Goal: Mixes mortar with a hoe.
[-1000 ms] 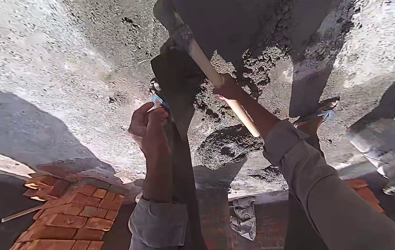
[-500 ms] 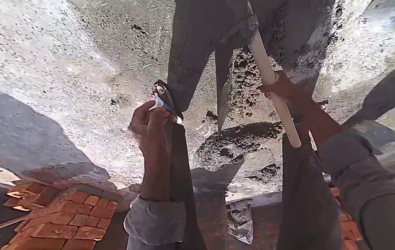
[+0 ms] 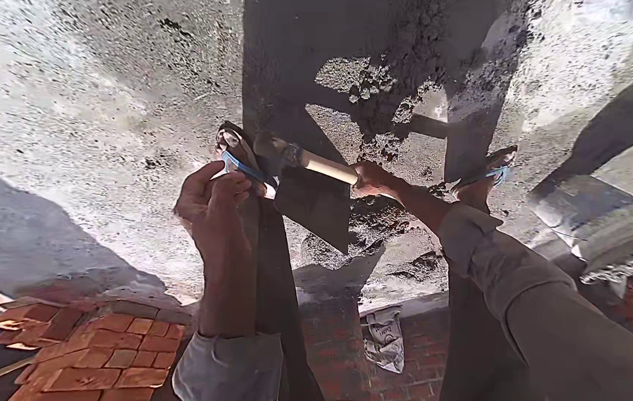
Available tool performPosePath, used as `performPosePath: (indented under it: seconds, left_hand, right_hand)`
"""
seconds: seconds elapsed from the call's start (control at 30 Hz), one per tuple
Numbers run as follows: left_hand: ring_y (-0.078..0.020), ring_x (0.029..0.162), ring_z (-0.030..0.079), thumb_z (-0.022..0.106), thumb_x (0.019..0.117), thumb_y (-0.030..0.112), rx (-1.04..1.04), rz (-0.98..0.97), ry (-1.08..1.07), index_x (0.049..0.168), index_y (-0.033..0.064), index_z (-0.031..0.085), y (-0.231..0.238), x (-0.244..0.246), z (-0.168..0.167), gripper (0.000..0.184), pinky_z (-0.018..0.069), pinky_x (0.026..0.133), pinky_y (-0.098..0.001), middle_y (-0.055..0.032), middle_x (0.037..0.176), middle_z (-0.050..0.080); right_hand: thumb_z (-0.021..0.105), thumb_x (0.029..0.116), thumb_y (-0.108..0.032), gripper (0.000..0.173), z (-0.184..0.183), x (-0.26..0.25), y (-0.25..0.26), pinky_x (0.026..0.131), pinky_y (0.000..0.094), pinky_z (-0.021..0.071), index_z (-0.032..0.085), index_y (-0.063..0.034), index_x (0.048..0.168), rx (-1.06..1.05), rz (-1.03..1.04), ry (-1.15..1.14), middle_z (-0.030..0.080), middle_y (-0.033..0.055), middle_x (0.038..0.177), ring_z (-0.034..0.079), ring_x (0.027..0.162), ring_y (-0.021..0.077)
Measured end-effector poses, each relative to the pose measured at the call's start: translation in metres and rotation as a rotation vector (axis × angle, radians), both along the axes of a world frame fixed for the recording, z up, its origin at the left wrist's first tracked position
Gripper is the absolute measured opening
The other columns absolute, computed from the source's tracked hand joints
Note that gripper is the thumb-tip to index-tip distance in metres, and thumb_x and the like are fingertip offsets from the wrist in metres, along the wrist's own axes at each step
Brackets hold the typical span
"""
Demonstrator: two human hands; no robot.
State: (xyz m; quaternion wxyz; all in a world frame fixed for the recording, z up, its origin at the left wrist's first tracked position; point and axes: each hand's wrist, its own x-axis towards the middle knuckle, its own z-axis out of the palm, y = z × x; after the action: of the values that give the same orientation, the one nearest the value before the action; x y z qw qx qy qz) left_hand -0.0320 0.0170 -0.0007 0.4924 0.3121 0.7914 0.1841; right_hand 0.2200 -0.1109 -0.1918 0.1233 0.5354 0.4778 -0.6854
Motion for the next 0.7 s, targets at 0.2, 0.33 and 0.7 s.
performPosePath:
  seconds: [0.2, 0.33, 0.7]
  left_hand:
    - [-0.0117, 0.080, 0.072, 0.053, 0.1000, 0.009, 0.038, 0.039, -0.066, 0.126, -0.0021, 0.057, 0.007, 0.006, 0.005, 0.028, 0.0605, 0.074, -0.0278, -0.0054, 0.093, 0.072]
    - [-0.0117, 0.079, 0.072, 0.054, 0.1006, 0.010, 0.050, 0.057, -0.104, 0.126, -0.0034, 0.057, 0.006, 0.004, 0.001, 0.029, 0.0615, 0.072, -0.0275, -0.0053, 0.093, 0.072]
    - [-0.0116, 0.077, 0.072, 0.054, 0.1006, 0.009, 0.040, 0.088, -0.107, 0.127, -0.0035, 0.058, -0.003, -0.002, -0.004, 0.030, 0.0613, 0.071, -0.0274, -0.0058, 0.093, 0.072]
  right_hand:
    - [0.075, 0.0840, -0.022, 0.036, 0.044, 0.093, 0.076, 0.076, 0.0642, 0.0515, 0.067, -0.0043, 0.114, 0.079, 0.407, -0.235, 0.069, 0.0210, 0.103, 0.068, 0.097, 0.0417]
    - [0.076, 0.0785, -0.019, 0.033, 0.063, 0.127, 0.153, 0.073, 0.0624, 0.0524, 0.068, -0.0085, 0.109, 0.218, 0.650, -0.310, 0.069, 0.0172, 0.097, 0.068, 0.092, 0.0393]
    - [0.077, 0.0801, -0.013, 0.026, 0.138, 0.134, 0.188, 0.070, 0.0573, 0.0517, 0.066, -0.0082, 0.103, 0.265, 0.791, -0.251, 0.066, 0.0132, 0.089, 0.067, 0.086, 0.0351]
